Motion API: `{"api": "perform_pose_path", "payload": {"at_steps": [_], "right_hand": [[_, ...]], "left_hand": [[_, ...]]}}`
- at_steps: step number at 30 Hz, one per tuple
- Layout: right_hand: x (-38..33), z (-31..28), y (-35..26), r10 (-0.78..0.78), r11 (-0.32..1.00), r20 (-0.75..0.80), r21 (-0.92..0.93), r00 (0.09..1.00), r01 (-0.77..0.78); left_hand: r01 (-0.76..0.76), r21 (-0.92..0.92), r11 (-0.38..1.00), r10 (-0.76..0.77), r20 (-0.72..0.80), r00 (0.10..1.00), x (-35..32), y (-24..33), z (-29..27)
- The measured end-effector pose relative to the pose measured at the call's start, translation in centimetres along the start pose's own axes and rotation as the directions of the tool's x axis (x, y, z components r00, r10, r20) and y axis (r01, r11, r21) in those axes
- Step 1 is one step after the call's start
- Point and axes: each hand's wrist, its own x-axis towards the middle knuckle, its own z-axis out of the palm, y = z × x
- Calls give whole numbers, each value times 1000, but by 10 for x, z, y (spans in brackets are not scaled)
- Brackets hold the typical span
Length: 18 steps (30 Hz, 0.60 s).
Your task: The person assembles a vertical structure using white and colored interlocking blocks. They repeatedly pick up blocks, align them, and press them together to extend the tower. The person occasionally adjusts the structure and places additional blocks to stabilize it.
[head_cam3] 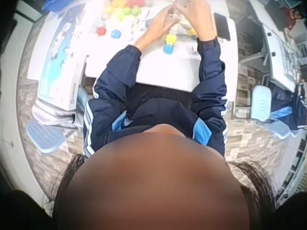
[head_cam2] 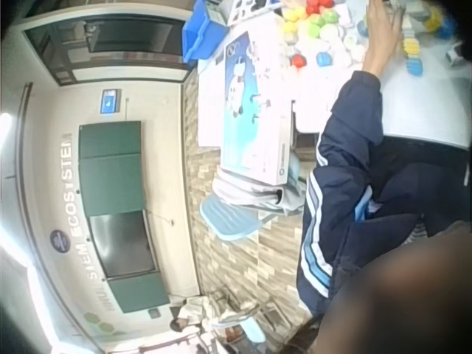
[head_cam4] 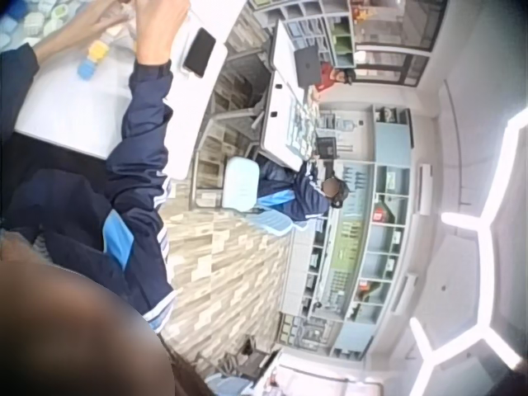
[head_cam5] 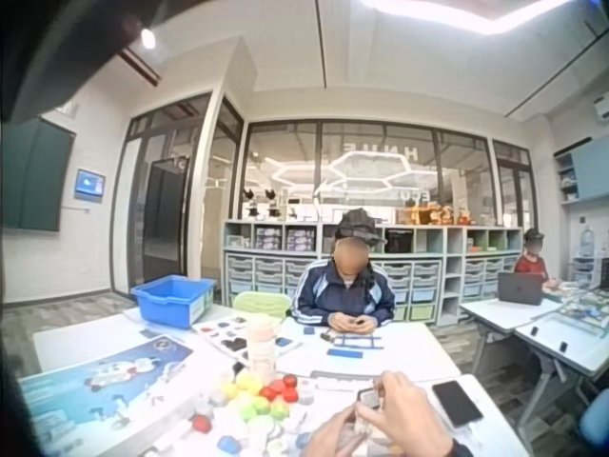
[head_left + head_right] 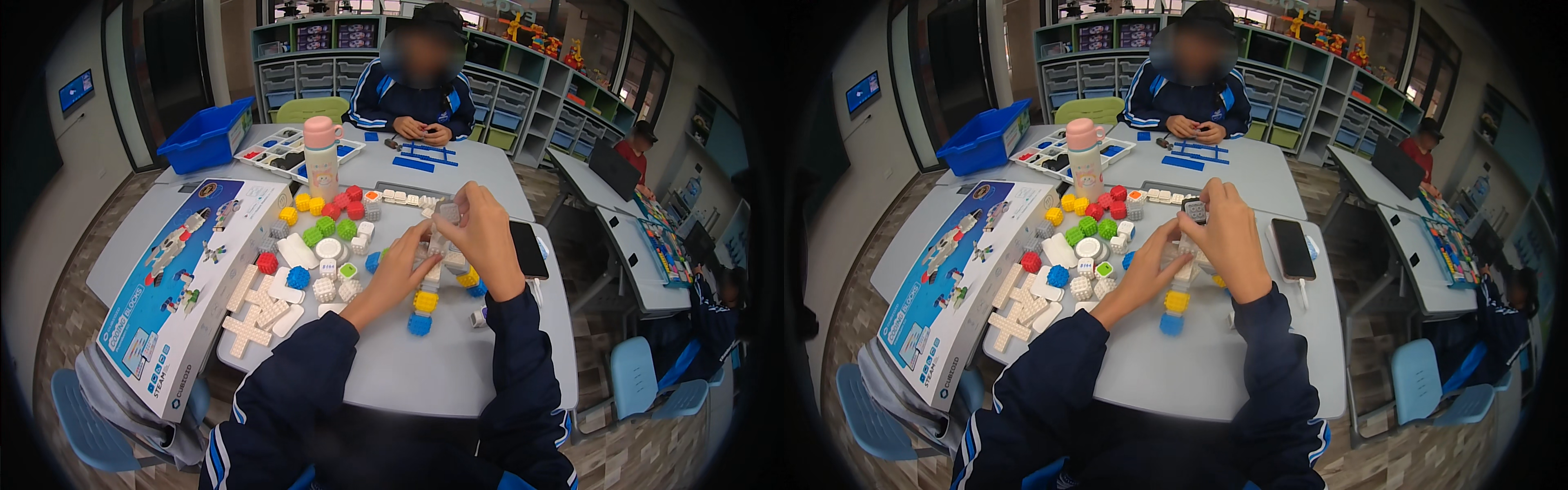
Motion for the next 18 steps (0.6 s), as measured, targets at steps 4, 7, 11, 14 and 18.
{"api": "perform_pose_path", "payload": {"at_steps": [4, 7, 11, 14, 18], "right_hand": [[1, 2, 3, 6, 997, -23, 73, 1000, -4], [3, 2, 7, 64, 991, 13, 113, 998, -65], [4, 3, 10, 39, 989, 25, 139, 999, -42], [3, 3, 12, 36, 991, 42, 125, 998, -41], [4, 6, 13, 37, 987, 59, 154, 998, -45]], "left_hand": [[16, 6, 1000, -16, 9, 1000, 1, 0, 1], [14, 6, 1000, -14, 12, 1000, 1, 1, 0], [11, 4, 1000, -11, 10, 1000, 1, 2, 0], [24, 16, 1000, -25, 19, 1000, 1, 1, 1], [11, 17, 1000, -12, 16, 1000, 0, 1, 1]]}}
